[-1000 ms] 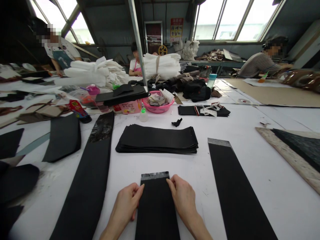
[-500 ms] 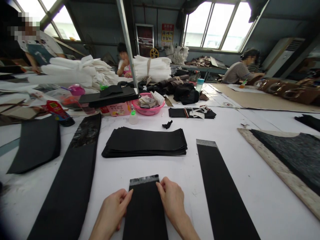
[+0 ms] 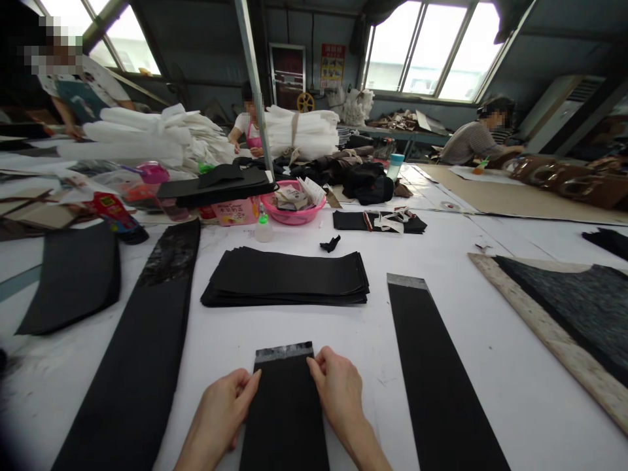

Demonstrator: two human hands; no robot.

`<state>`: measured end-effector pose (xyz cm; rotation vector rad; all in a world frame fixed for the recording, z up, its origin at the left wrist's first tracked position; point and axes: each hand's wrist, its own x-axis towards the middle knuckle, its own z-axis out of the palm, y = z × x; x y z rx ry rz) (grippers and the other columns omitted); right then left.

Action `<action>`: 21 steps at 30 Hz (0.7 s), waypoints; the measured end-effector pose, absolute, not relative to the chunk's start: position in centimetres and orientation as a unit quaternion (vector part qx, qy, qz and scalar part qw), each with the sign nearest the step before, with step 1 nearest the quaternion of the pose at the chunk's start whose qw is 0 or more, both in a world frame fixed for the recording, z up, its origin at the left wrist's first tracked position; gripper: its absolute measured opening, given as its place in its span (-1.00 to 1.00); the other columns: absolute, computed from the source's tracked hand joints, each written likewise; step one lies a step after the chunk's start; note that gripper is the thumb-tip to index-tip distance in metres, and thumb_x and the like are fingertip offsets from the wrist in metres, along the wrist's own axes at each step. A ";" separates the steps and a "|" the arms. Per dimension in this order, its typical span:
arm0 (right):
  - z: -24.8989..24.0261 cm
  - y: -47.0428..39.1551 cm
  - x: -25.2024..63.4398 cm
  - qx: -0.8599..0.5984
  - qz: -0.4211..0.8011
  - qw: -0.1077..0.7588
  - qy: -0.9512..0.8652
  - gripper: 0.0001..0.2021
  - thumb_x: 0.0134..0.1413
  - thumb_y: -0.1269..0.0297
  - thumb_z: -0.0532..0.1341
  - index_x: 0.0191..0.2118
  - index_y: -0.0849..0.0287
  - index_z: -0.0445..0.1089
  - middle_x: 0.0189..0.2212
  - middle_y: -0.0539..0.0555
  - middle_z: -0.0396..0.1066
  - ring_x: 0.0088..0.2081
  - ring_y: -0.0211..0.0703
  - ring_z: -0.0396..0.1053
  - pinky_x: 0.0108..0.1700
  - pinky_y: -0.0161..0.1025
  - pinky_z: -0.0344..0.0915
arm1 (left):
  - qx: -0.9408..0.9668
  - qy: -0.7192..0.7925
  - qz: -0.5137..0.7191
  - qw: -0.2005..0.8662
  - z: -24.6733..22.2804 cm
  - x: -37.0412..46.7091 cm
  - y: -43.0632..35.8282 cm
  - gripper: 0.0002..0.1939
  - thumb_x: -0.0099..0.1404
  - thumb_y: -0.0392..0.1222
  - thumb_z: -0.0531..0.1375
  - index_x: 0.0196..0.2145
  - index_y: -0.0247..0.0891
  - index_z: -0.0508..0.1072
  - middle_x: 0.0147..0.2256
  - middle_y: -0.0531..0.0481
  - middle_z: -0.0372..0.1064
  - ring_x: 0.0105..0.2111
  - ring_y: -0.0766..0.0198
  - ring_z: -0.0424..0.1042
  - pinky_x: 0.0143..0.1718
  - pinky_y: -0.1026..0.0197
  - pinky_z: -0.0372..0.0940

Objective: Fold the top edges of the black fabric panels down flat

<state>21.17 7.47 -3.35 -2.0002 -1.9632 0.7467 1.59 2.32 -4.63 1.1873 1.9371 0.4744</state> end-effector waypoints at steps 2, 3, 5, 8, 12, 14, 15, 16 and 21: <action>-3.4 7.4 21.2 -0.684 0.254 0.125 -0.672 -0.73 0.23 0.17 0.15 -0.50 0.10 0.32 -0.68 -0.08 0.39 -0.53 -0.23 0.35 -0.47 -0.34 -0.03 | 0.469 0.765 0.189 0.398 -4.6 1.6 2.4 -0.56 0.37 0.12 -0.11 -0.54 -0.19 0.21 -0.72 0.13 0.22 -0.82 0.32 0.26 -0.80 0.35 -0.06; -3.4 7.4 21.2 -0.683 0.254 0.127 -0.673 -0.72 0.23 0.18 0.14 -0.50 0.10 0.32 -0.68 -0.08 0.39 -0.53 -0.23 0.35 -0.47 -0.34 -0.03 | 0.471 0.765 0.190 0.397 -4.6 1.6 2.4 -0.56 0.37 0.12 -0.11 -0.54 -0.19 0.21 -0.72 0.13 0.22 -0.82 0.32 0.26 -0.80 0.35 -0.06; -3.5 7.4 21.3 -0.682 0.253 0.131 -0.673 -0.71 0.23 0.18 0.14 -0.51 0.10 0.31 -0.69 -0.09 0.38 -0.54 -0.23 0.35 -0.47 -0.34 -0.03 | 0.474 0.764 0.190 0.394 -4.6 1.6 2.4 -0.56 0.37 0.11 -0.11 -0.54 -0.19 0.21 -0.73 0.13 0.21 -0.82 0.33 0.25 -0.79 0.35 -0.06; -3.6 7.4 21.3 -0.679 0.254 0.129 -0.677 -0.71 0.23 0.17 0.12 -0.51 0.10 0.29 -0.71 -0.09 0.37 -0.55 -0.22 0.35 -0.48 -0.34 -0.03 | 0.475 0.767 0.188 0.389 -4.5 1.7 2.4 -0.56 0.38 0.10 -0.12 -0.54 -0.19 0.22 -0.72 0.13 0.22 -0.81 0.32 0.25 -0.79 0.35 -0.06; -3.4 7.6 21.4 -0.680 0.256 0.111 -0.678 -0.70 0.23 0.16 0.12 -0.52 0.10 0.28 -0.70 -0.08 0.37 -0.54 -0.20 0.35 -0.47 -0.33 -0.02 | 0.483 0.771 0.179 0.374 -3.9 1.8 2.4 -0.56 0.39 0.06 -0.12 -0.55 -0.20 0.23 -0.72 0.11 0.24 -0.80 0.33 0.27 -0.77 0.35 -0.05; -3.3 7.7 21.4 -0.682 0.262 0.102 -0.675 -0.70 0.24 0.15 0.12 -0.52 0.10 0.27 -0.68 -0.08 0.38 -0.53 -0.20 0.35 -0.47 -0.32 -0.03 | 0.489 0.771 0.181 0.365 -3.6 1.9 2.5 -0.57 0.39 0.03 -0.11 -0.55 -0.21 0.23 -0.71 0.09 0.26 -0.79 0.35 0.27 -0.74 0.35 -0.06; -3.2 7.8 21.4 -0.683 0.264 0.099 -0.674 -0.70 0.24 0.15 0.12 -0.52 0.10 0.27 -0.68 -0.08 0.39 -0.53 -0.20 0.35 -0.47 -0.32 -0.03 | 0.491 0.772 0.181 0.361 -3.5 1.9 2.6 -0.57 0.40 0.02 -0.11 -0.56 -0.22 0.23 -0.70 0.09 0.27 -0.79 0.35 0.27 -0.73 0.35 -0.07; -3.2 7.8 21.4 -0.683 0.265 0.098 -0.674 -0.70 0.24 0.15 0.12 -0.52 0.09 0.27 -0.68 -0.08 0.39 -0.53 -0.19 0.35 -0.47 -0.32 -0.03 | 0.491 0.772 0.181 0.359 -3.4 1.9 2.6 -0.57 0.40 0.01 -0.11 -0.56 -0.22 0.23 -0.70 0.08 0.27 -0.79 0.36 0.27 -0.72 0.35 -0.07; -3.3 7.8 21.3 -0.683 0.267 0.096 -0.674 -0.70 0.24 0.14 0.11 -0.52 0.09 0.27 -0.73 -0.10 0.34 -0.56 -0.19 0.35 -0.48 -0.32 -0.04 | 0.492 0.777 0.182 0.350 -3.4 2.0 2.6 -0.57 0.40 0.01 -0.10 -0.56 -0.22 0.22 -0.71 0.08 0.25 -0.79 0.37 0.25 -0.69 0.34 -0.09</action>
